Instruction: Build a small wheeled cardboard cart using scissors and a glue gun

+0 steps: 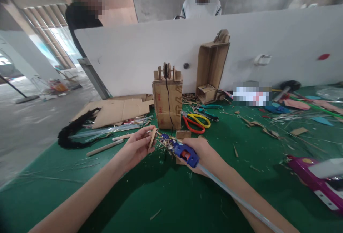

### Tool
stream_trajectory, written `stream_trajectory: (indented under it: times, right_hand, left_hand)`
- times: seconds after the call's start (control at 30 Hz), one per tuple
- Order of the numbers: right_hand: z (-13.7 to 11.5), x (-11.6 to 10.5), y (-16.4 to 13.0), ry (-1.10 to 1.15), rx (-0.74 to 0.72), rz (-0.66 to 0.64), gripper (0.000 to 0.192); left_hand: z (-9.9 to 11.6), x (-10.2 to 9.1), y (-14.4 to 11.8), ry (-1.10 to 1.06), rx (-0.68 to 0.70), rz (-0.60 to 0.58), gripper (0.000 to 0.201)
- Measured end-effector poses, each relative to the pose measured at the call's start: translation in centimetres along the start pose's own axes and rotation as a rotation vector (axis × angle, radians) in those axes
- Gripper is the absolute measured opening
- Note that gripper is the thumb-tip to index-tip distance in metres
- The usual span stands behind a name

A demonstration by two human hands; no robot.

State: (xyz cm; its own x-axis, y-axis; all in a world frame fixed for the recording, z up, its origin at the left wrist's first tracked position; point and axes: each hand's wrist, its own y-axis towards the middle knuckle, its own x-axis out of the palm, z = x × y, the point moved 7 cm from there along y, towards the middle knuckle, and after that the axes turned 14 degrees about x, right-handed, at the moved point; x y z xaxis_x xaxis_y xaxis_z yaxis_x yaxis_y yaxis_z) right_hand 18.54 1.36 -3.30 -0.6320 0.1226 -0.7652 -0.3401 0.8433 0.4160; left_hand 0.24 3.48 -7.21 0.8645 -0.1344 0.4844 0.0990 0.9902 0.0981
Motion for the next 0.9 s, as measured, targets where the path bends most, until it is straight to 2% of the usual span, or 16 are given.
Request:
stream_trajectory:
  times: [0.23, 0.53, 0.77, 0.9]
  right_hand:
    - [-0.1, -0.1, 0.1, -0.026, 0.008, -0.003, 0.015]
    - [0.2, 0.5, 0.1, 0.037, -0.011, 0.094, 0.019]
    - [-0.2, 1.1, 0.1, 0.136, -0.018, -0.01, 0.015]
    - [-0.2, 0.5, 0.3, 0.039, 0.024, 0.003, 0.014]
  left_hand:
    - [-0.2, 0.0, -0.1, 0.009, -0.017, 0.012, 0.036]
    - [-0.3, -0.1, -0.1, -0.011, -0.016, 0.008, 0.034]
    - [-0.5, -0.3, 0.1, -0.028, -0.021, 0.009, 0.034]
    - [-0.4, -0.1, 0.0, -0.024, -0.025, 0.008, 0.034]
